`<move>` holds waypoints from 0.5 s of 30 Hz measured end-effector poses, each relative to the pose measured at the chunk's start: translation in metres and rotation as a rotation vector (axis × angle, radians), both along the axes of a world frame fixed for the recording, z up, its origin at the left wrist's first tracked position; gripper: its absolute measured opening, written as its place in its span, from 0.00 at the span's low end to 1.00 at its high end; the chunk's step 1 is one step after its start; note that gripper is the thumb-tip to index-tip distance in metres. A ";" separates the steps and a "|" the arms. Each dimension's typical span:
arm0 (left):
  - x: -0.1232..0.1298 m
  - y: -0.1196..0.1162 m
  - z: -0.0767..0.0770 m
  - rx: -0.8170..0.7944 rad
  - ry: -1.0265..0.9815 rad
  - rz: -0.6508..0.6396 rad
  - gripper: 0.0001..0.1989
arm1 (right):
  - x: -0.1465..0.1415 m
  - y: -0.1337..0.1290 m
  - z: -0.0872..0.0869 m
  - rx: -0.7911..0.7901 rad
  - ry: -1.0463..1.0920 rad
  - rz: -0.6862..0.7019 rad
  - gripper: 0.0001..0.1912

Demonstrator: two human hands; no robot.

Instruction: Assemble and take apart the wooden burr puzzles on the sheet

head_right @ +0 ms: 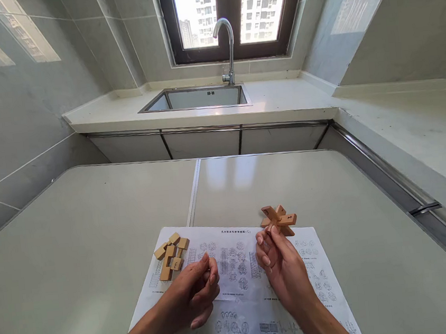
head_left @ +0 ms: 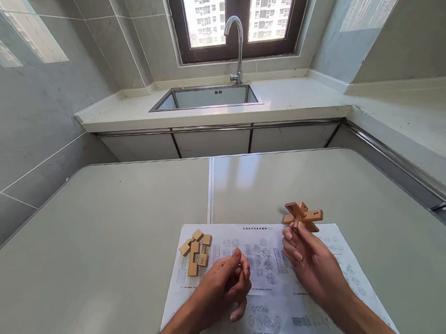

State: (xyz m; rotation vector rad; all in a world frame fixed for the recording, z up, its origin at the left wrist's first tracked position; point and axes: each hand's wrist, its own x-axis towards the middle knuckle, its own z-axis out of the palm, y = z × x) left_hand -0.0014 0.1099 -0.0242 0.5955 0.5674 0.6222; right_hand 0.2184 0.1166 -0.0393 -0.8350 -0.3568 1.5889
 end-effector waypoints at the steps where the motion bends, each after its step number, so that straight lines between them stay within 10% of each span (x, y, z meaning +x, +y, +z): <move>1: 0.000 0.000 0.000 0.000 0.002 -0.002 0.22 | 0.001 0.001 -0.002 0.010 0.005 -0.020 0.10; 15: -0.001 0.000 -0.001 0.029 0.020 -0.010 0.21 | 0.015 0.007 -0.013 -0.015 0.054 -0.166 0.10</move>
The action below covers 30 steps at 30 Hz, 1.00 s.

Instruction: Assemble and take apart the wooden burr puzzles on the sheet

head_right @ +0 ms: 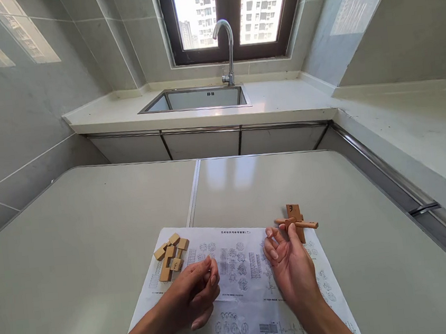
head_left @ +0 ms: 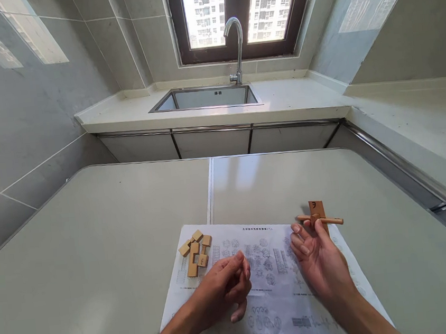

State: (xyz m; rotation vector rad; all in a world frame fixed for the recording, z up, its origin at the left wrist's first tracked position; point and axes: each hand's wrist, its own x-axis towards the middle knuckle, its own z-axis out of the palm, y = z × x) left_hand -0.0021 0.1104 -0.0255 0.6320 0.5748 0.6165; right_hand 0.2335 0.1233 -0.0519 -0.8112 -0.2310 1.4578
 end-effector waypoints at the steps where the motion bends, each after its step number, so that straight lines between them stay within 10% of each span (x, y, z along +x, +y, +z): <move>1: 0.000 0.000 0.000 0.005 -0.001 -0.005 0.21 | -0.001 0.000 0.001 -0.009 0.012 -0.002 0.11; 13: -0.001 -0.013 0.009 0.356 0.273 -0.123 0.22 | -0.033 -0.019 0.016 0.154 -0.708 0.444 0.23; 18: -0.003 -0.021 0.012 1.024 0.724 -0.070 0.14 | -0.037 -0.025 0.009 0.326 -1.053 0.538 0.20; 22: -0.006 -0.016 0.003 1.597 1.132 0.315 0.02 | -0.039 -0.026 0.006 0.390 -1.166 0.555 0.18; 25: -0.013 -0.006 -0.003 1.616 1.503 0.530 0.11 | -0.039 -0.026 0.007 0.393 -1.178 0.560 0.18; 30: -0.031 0.009 -0.014 1.509 1.797 0.490 0.20 | -0.039 -0.025 0.009 0.405 -1.178 0.568 0.17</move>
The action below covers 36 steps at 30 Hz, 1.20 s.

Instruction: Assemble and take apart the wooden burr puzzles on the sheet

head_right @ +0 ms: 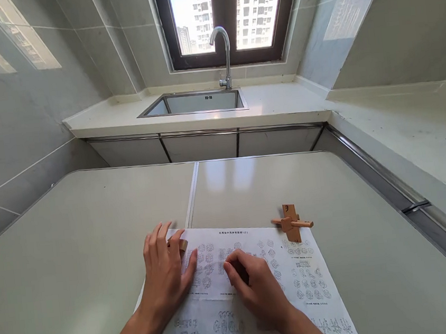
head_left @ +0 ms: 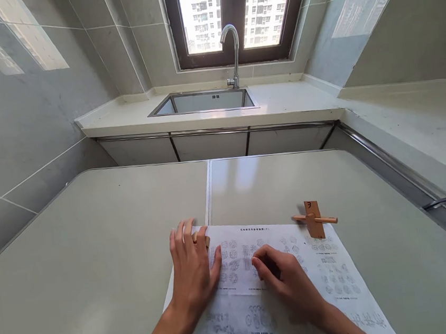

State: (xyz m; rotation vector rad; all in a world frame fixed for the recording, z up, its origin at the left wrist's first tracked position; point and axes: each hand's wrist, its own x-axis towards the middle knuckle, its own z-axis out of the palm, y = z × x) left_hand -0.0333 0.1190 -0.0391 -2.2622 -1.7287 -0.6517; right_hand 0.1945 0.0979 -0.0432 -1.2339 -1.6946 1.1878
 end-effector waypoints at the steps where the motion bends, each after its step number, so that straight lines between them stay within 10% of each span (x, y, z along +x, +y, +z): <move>1: -0.002 0.001 -0.002 -0.013 0.006 0.024 0.20 | 0.000 0.000 -0.001 0.005 -0.004 0.002 0.17; 13: 0.011 -0.010 0.001 -0.254 -0.259 -0.205 0.19 | -0.001 -0.001 -0.004 0.066 -0.046 0.015 0.13; 22: 0.023 -0.026 0.020 -0.544 -0.574 -0.568 0.39 | -0.003 -0.003 -0.006 0.094 -0.020 -0.006 0.04; 27: 0.022 -0.022 0.024 -0.535 -0.722 -0.535 0.33 | -0.003 -0.005 -0.008 0.163 -0.091 -0.021 0.10; 36: 0.016 -0.012 0.008 -0.290 -0.422 -0.355 0.23 | 0.006 -0.002 -0.002 0.331 -0.267 0.075 0.28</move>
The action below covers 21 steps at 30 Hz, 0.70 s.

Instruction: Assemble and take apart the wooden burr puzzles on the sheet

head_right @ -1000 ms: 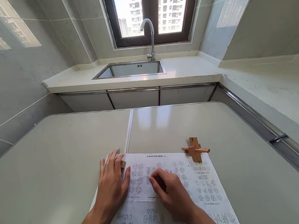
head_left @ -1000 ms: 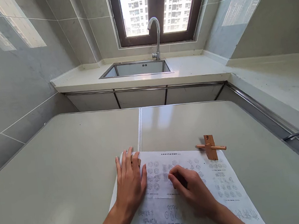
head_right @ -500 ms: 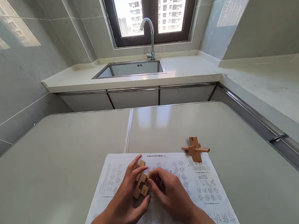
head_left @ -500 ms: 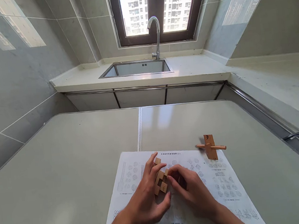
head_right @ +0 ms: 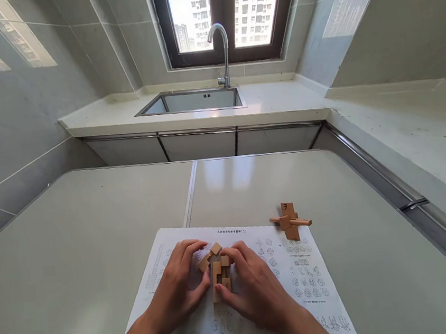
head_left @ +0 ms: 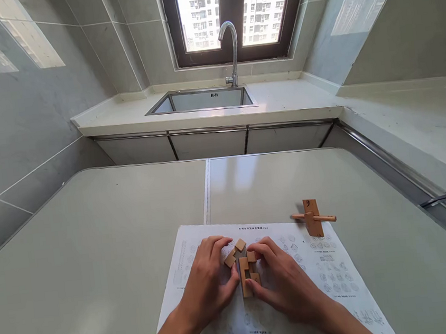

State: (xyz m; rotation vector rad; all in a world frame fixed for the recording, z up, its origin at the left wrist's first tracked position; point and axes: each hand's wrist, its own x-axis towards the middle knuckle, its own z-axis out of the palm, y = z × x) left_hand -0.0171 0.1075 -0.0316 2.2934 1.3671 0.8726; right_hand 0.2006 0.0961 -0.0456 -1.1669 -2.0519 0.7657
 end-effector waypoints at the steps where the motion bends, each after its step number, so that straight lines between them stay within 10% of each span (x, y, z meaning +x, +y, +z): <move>1: 0.000 0.001 -0.001 -0.008 0.019 0.012 0.21 | 0.001 0.000 0.001 0.019 -0.035 0.013 0.28; 8: -0.003 0.005 -0.005 -0.029 0.073 0.090 0.05 | 0.012 0.003 0.001 0.064 -0.198 0.049 0.26; 21: -0.002 0.006 0.016 -0.541 -0.402 0.196 0.20 | 0.020 0.006 0.000 0.059 -0.110 0.152 0.17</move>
